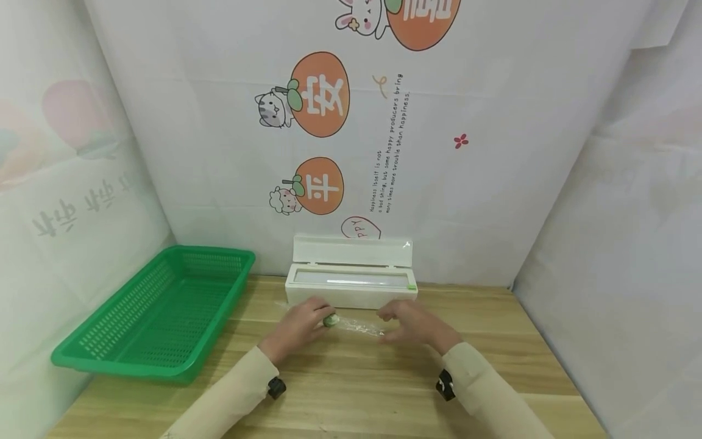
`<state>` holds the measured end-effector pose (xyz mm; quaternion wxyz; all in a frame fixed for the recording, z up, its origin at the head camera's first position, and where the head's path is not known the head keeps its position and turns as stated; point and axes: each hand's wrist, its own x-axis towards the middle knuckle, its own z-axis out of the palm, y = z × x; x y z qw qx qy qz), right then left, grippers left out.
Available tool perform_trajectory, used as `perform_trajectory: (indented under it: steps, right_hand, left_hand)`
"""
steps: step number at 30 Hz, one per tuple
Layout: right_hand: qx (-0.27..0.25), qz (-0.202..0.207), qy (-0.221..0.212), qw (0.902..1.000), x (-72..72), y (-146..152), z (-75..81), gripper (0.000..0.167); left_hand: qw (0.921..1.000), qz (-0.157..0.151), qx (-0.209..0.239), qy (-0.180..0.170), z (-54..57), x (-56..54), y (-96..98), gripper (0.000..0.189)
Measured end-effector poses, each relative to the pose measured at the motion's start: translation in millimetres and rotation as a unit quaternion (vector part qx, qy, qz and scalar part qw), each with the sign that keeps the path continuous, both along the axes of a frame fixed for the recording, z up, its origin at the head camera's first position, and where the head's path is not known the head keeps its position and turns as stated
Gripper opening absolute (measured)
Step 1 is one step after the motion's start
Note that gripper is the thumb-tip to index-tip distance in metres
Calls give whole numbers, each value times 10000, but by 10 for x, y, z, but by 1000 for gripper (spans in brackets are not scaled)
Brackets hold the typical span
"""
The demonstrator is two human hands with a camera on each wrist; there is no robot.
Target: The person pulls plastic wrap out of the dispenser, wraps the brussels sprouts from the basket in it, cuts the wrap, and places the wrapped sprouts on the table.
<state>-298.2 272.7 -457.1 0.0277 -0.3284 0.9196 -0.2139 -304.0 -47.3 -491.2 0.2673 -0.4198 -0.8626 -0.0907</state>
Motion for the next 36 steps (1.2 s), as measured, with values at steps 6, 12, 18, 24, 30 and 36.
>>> perform_trajectory:
  steps: [6, 12, 18, 24, 30, 36]
  right_hand:
    - [-264, 53, -124, 9996, 52, -105, -73, 53]
    - [-641, -188, -178, 9976, 32, -163, -100, 31]
    - [-923, -257, -136, 9953, 11, -189, -47, 18]
    - [-976, -596, -352, 9928, 20, -165, -35, 24]
    - [-1636, -1091, -1203, 9731, 42, -143, -66, 42]
    - [-2329, -1344, -2290, 9356, 61, -176, -85, 54]
  left_hand:
    - [9997, -72, 104, 206, -10, 35, -18, 32]
    - [9998, 73, 190, 23, -9, 45, -37, 31]
    - [9994, 144, 307, 53, -9, 23, -67, 31]
    - [9990, 135, 406, 119, -24, 22, -89, 32]
    - [9984, 221, 499, 174, -60, 5, -105, 35]
    - [9978, 223, 544, 293, -58, 0, -93, 37]
